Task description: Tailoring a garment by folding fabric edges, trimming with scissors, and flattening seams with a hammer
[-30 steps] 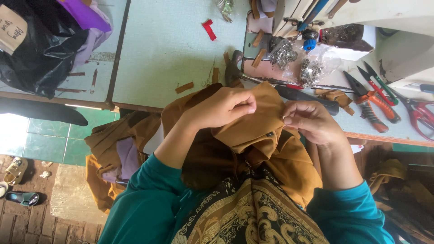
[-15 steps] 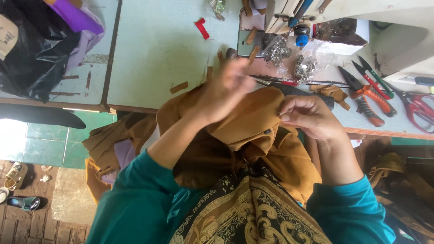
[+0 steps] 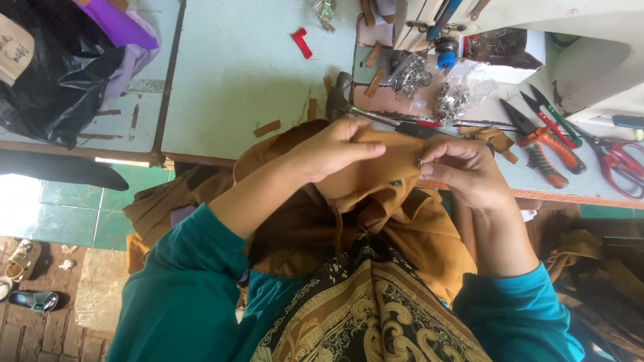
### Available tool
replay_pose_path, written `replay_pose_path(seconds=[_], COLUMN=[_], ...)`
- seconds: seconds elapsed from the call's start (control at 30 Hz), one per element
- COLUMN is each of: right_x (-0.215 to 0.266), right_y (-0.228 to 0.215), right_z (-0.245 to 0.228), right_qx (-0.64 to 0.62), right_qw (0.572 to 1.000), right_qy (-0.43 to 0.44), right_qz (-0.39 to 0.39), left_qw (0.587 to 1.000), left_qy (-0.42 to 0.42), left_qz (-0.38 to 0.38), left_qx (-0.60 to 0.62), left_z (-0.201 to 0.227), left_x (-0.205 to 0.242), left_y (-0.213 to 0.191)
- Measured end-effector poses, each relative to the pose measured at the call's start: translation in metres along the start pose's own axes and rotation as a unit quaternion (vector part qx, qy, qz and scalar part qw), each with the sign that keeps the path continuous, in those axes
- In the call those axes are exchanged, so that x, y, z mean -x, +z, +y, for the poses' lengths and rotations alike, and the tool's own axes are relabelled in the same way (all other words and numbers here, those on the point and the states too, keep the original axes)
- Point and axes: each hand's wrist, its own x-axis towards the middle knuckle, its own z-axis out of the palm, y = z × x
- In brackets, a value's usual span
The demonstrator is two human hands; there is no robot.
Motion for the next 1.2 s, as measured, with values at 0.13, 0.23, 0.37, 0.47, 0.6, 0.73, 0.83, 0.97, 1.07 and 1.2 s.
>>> replay_pose_path(seconds=[0.13, 0.23, 0.37, 0.47, 0.6, 0.73, 0.83, 0.97, 1.07, 1.2], right_x=[0.001, 0.0, -0.006, -0.014, -0.011, -0.005, 0.001, -0.005, -0.007, -0.013], right_y=[-0.002, -0.003, -0.008, 0.0, 0.008, 0.034, 0.037, 0.038, 0.034, 0.03], right_z=[0.011, 0.017, 0.019, 0.009, 0.01, -0.009, 0.002, 0.004, 0.007, 0.006], right_qx=[0.01, -0.034, -0.053, -0.012, -0.053, -0.103, -0.084, -0.063, -0.042, -0.032], right_qw=[1.0, 0.999, 0.996, 0.997, 0.996, 0.993, 0.992, 0.995, 0.996, 0.996], right_qy=[-0.01, -0.002, 0.003, -0.014, 0.019, 0.06, 0.089, 0.081, 0.079, 0.084], right_qz=[0.001, 0.023, 0.074, 0.077, 0.066, 0.028, 0.021, 0.021, 0.02, 0.013], left_qw=[0.992, 0.969, 0.975, 0.992, 0.994, 0.996, 0.996, 0.993, 0.993, 0.992], left_qy=[0.08, 0.173, 0.16, 0.1, 0.069, 0.075, 0.083, 0.1, 0.098, 0.096], left_qz=[0.049, 0.072, 0.046, -0.018, -0.082, -0.048, -0.036, -0.046, -0.036, -0.034], left_qx=[-0.079, -0.161, -0.147, -0.077, -0.005, 0.01, 0.017, -0.032, -0.047, -0.077], left_z=[-0.007, 0.009, 0.03, 0.057, 0.048, -0.022, -0.009, 0.011, 0.018, 0.006], left_x=[-0.006, -0.006, 0.006, 0.02, 0.015, -0.016, -0.01, -0.003, 0.002, -0.003], left_y=[0.003, 0.013, 0.016, 0.014, 0.004, -0.017, -0.012, -0.011, -0.012, -0.016])
